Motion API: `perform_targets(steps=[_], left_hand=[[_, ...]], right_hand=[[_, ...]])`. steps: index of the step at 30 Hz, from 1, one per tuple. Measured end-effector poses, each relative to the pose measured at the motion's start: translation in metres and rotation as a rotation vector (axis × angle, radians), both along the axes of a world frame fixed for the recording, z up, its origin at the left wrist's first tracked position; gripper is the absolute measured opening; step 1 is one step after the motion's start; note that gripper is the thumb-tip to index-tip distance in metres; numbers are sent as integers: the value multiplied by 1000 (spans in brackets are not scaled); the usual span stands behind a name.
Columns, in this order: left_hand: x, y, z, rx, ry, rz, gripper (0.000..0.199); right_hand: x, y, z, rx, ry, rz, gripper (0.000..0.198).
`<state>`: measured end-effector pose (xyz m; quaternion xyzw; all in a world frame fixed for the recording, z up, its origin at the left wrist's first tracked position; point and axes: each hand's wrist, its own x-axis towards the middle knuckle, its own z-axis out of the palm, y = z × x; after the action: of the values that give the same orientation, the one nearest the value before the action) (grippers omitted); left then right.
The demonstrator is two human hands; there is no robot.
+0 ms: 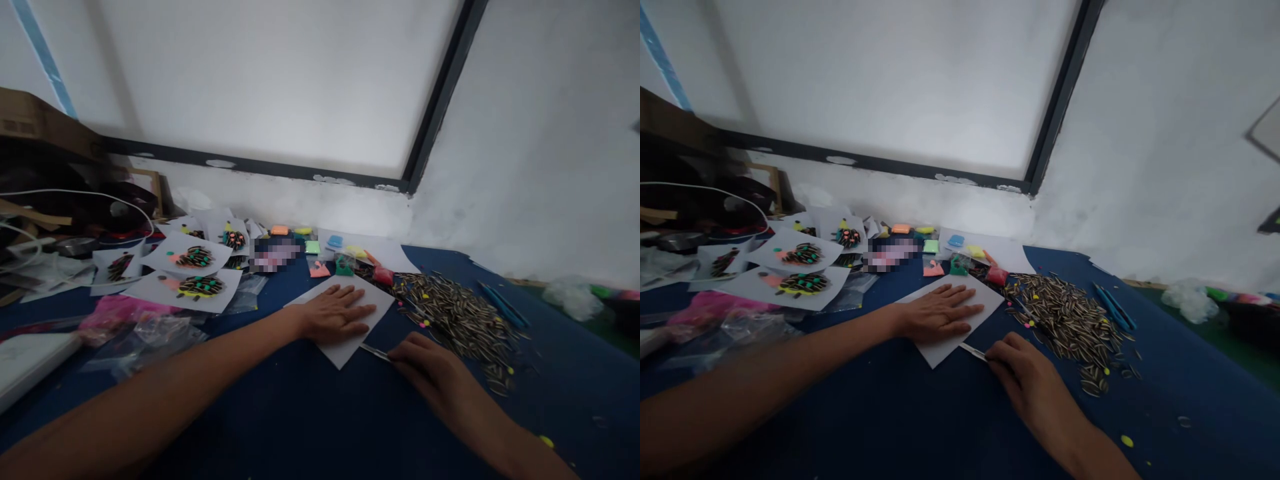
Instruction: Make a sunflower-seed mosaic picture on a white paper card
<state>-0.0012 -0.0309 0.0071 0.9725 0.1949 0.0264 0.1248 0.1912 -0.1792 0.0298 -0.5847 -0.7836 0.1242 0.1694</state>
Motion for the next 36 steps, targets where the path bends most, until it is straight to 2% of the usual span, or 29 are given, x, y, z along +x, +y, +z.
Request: perform_targets(steps=[19,27,32,36], left_hand=[[2,-4,3,81,10,-18,56],[3,-5,4,226,-65,-78,53],[6,-9,1,114,-21,-23,52],[6,-11,-4,49,-65,9,56]], right_hand=[[-7,3,-3,-36,11,82,26],[-10,3,-2,-47,26,95,25],[-12,1,0,-57,36,101,24],[-12,1,0,-59,19,111,23]])
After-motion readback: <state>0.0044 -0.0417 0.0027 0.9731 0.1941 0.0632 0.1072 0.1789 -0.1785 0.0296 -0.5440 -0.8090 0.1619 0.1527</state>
